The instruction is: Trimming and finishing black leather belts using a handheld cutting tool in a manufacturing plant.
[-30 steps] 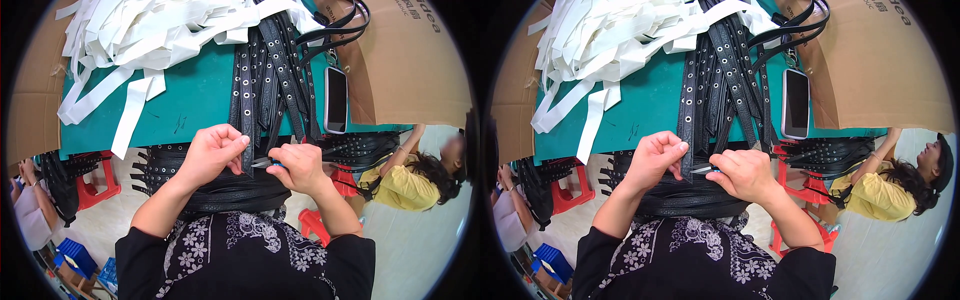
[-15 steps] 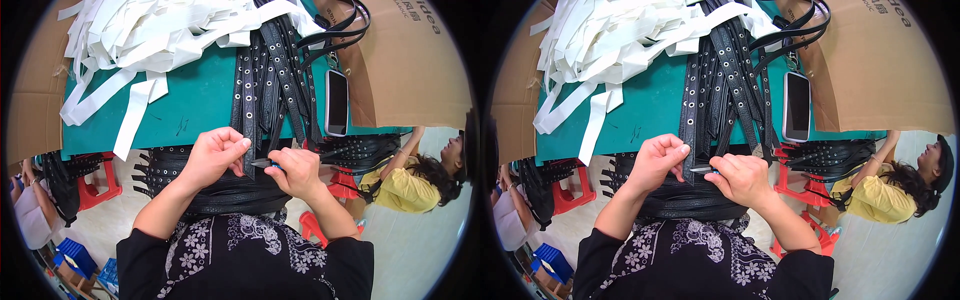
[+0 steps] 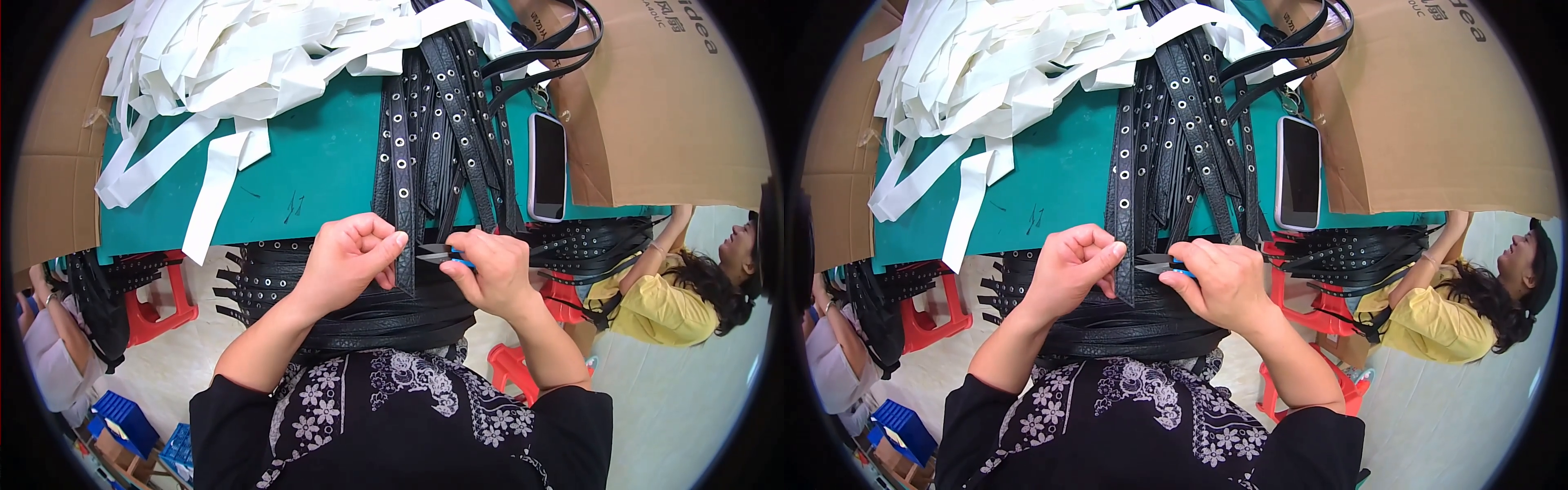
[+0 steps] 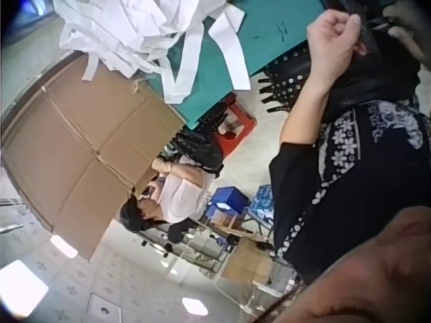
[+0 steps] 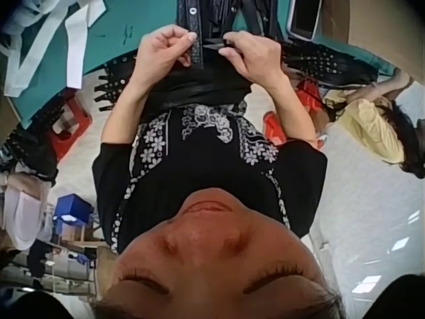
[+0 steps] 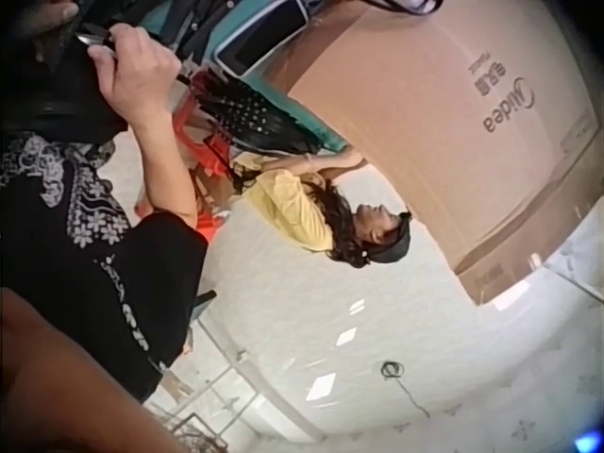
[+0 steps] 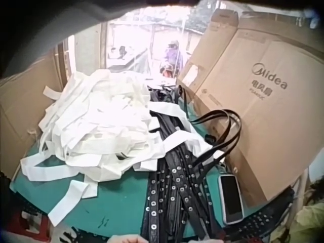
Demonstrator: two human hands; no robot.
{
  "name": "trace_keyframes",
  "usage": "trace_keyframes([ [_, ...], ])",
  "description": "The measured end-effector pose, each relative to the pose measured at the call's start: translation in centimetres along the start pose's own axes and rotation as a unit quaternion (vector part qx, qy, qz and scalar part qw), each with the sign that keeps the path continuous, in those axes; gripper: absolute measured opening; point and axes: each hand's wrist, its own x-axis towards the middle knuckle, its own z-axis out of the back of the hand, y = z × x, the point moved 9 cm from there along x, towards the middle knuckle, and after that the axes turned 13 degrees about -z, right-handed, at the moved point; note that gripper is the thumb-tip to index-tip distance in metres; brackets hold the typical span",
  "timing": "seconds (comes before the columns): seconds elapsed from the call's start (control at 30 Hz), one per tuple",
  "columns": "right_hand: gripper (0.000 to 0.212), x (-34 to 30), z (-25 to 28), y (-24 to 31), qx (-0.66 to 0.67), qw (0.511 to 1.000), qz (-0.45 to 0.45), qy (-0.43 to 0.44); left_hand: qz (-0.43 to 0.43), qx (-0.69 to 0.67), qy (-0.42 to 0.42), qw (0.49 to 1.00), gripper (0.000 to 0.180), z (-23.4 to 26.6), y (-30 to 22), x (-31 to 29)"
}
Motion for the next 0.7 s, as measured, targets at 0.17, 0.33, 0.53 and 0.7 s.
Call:
trace_keyframes([
  [0.17, 0.025, 0.31, -0.42, 0.16, -0.002, 1.000, 0.001, 0.004, 0.003, -0.001, 0.000, 1.000, 0.016, -0.09, -0.21, -0.05],
  [0.33, 0.025, 0.60, -0.40, 0.42, -0.009, 1.000, 0.009, 0.016, 0.001, 0.001, 0.006, 1.000, 0.016, -0.06, -0.21, -0.05],
  [0.53, 0.024, 0.85, -0.30, 0.38, -0.008, 1.000, 0.008, 0.025, 0.003, -0.010, 0.010, 1.000, 0.017, -0.17, -0.04, -0.06],
  [0.7, 0.024, 0.86, -0.34, 0.39, -0.012, 0.998, 0.044, 0.038, 0.006, -0.014, 0.019, 1.000, 0.017, -0.26, -0.08, -0.06],
])
